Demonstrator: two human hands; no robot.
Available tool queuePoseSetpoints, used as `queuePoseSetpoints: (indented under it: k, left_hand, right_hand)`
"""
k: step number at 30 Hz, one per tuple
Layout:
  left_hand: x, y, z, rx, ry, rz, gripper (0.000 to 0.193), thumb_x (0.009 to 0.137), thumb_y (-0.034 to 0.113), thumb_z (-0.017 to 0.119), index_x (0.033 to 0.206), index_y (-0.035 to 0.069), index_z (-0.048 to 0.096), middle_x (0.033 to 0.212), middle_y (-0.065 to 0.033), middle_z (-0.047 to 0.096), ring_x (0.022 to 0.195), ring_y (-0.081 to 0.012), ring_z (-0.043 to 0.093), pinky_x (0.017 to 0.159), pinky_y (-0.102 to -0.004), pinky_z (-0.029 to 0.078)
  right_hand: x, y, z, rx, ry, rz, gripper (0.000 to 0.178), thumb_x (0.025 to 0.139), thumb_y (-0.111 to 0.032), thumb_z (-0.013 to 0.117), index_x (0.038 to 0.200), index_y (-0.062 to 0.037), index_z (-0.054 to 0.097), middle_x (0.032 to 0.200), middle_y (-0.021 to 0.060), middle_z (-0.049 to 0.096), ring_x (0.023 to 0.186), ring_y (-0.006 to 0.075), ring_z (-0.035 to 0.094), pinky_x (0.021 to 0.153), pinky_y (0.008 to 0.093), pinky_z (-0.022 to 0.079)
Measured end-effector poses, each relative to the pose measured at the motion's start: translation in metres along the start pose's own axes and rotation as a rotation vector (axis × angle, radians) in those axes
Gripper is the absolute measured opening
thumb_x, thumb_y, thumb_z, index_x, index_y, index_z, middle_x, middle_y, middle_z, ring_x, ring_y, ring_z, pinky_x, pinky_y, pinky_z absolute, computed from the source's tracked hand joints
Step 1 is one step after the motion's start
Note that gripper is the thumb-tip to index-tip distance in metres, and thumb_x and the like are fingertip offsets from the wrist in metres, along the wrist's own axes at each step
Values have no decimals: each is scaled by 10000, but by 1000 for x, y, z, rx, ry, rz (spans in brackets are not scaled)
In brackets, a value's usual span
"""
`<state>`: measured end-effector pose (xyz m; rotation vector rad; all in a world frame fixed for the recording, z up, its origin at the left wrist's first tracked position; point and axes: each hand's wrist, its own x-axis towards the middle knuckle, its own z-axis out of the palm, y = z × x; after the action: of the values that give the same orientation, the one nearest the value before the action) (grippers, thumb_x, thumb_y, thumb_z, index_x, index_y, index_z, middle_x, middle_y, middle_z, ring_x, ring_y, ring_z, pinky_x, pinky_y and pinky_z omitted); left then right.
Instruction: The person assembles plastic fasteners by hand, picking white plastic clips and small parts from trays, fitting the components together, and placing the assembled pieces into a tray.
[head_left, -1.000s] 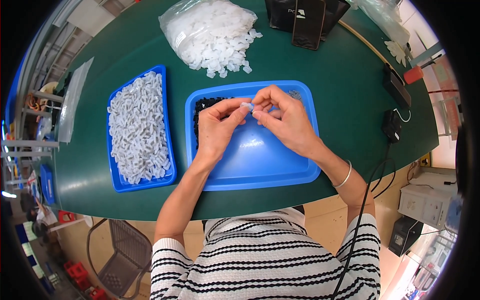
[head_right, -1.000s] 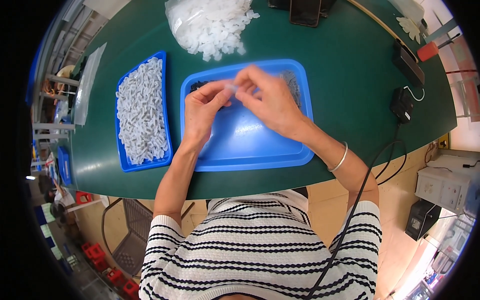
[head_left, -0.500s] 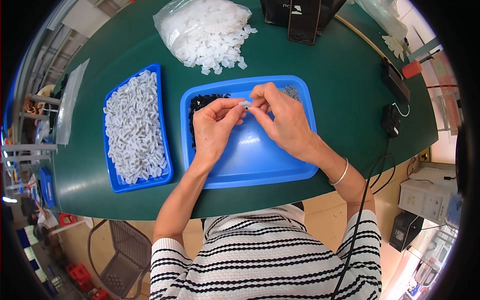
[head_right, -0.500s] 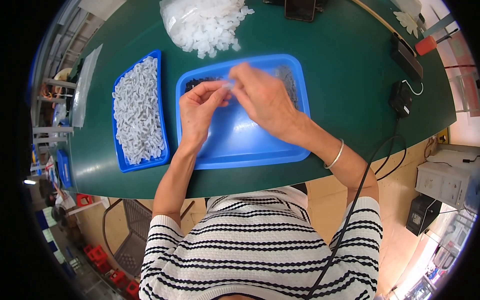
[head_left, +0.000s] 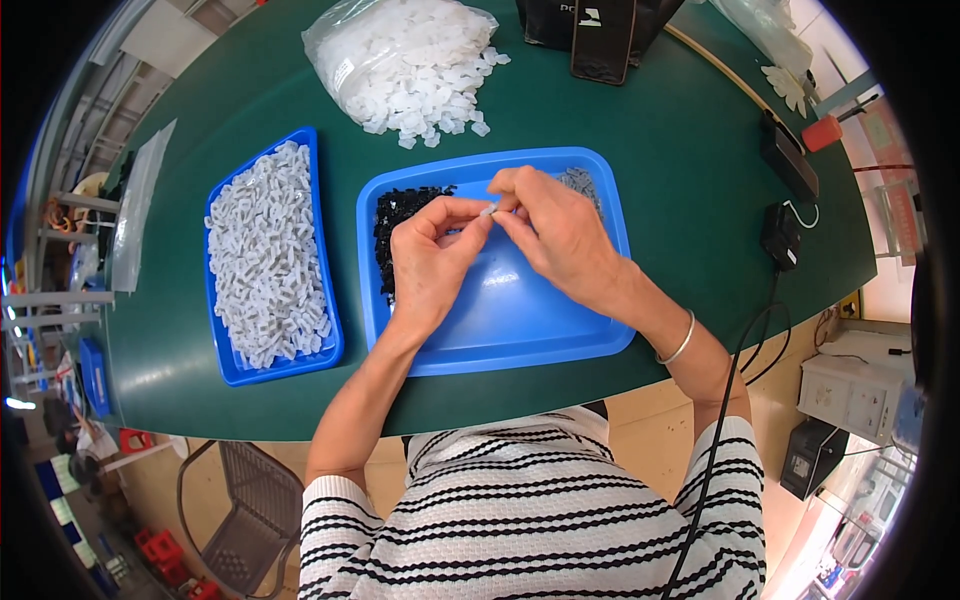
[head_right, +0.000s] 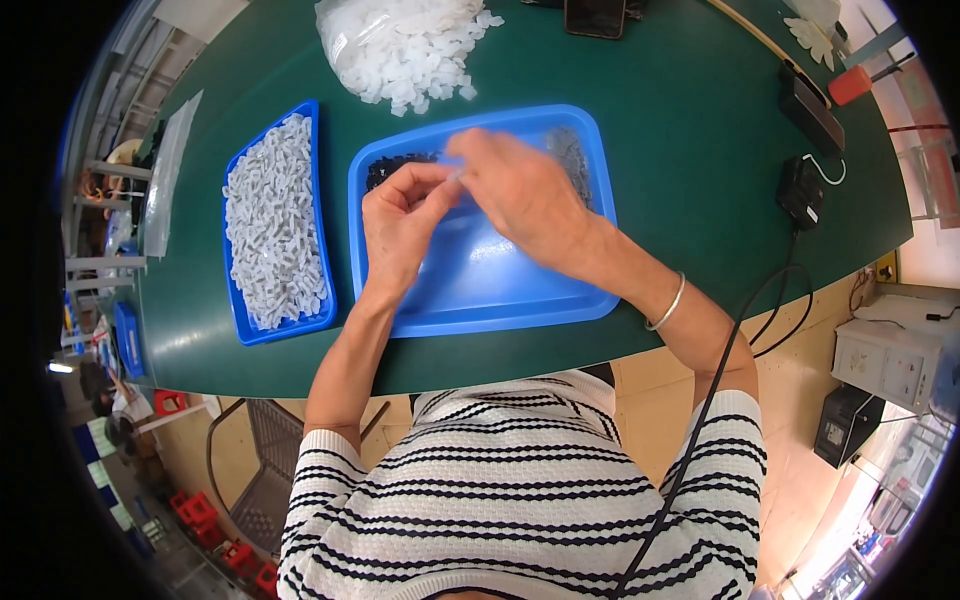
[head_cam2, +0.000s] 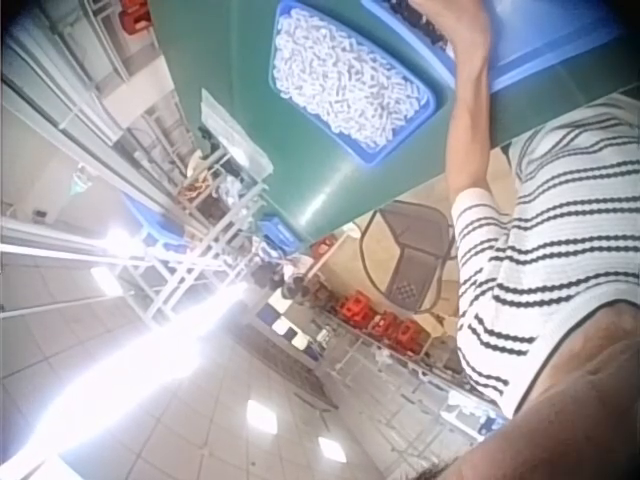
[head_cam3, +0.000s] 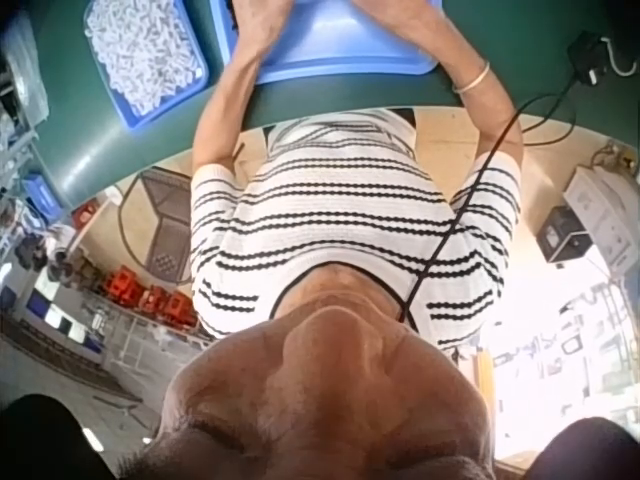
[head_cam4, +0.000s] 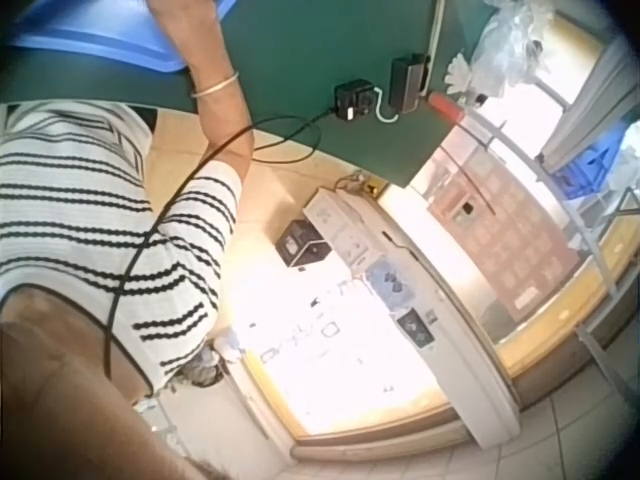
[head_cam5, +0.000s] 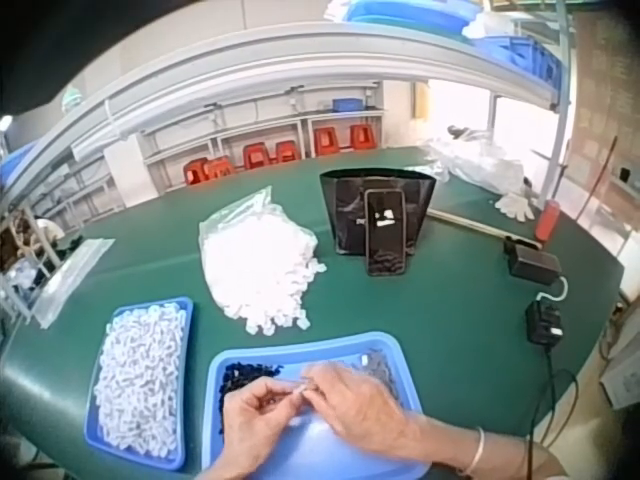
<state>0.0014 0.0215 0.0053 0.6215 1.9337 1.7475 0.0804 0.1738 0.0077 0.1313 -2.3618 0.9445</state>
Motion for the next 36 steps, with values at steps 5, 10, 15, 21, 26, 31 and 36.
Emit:
queuePoseSetpoints:
  k: [5,10,15,21,26,31,36]
  left_hand:
    - [4,-3,-1,-240,33,-26,123,879,48,673,988,-9,683,932,-52,687,787,-92,624,753,-229,510]
    - [3,-2,-1,-324,30,-23,126,895,61,667,992,-20,664,923,-62,686,789,-97,631,759,-240,527]
    - [2,-4,0,-285,28,34,125,906,60,659,994,-28,658,901,-65,683,798,-93,632,749,-236,530]
    - [2,-3,0,-100,12,52,124,882,44,670,991,-14,671,884,-62,680,815,-98,636,734,-242,535]
    - [1,7,-2,309,25,275,127,869,28,670,993,1,678,903,-23,671,784,-66,603,734,-204,501]
    - [1,6,-4,153,38,131,125,874,23,657,992,-11,680,915,-24,679,794,-72,611,751,-211,506]
    - [-1,5,-4,207,32,225,138,875,20,652,1006,-16,678,920,-38,687,822,-84,626,761,-228,517]
  right_hand:
    - [7,5,-3,338,-49,360,272,837,-46,692,1065,-9,548,861,81,612,783,162,617,640,281,519]
    - [3,8,3,638,-159,499,141,883,-52,667,1000,3,608,927,34,602,815,88,581,658,238,526]
    - [3,4,2,634,-141,531,104,894,-70,661,947,8,617,918,33,604,794,81,582,648,226,516]
    - [0,7,3,505,-113,453,62,868,-22,649,882,6,595,836,-7,569,689,29,520,589,183,442]
    - [-3,10,2,475,-141,435,54,857,-1,640,867,10,588,826,-13,558,700,20,504,570,173,427]
    - [1,8,1,581,-156,463,60,858,-1,642,873,21,588,827,-6,557,731,20,507,577,174,442]
    - [0,7,0,521,-178,492,52,851,0,625,872,23,583,849,-5,549,750,26,512,593,183,456]
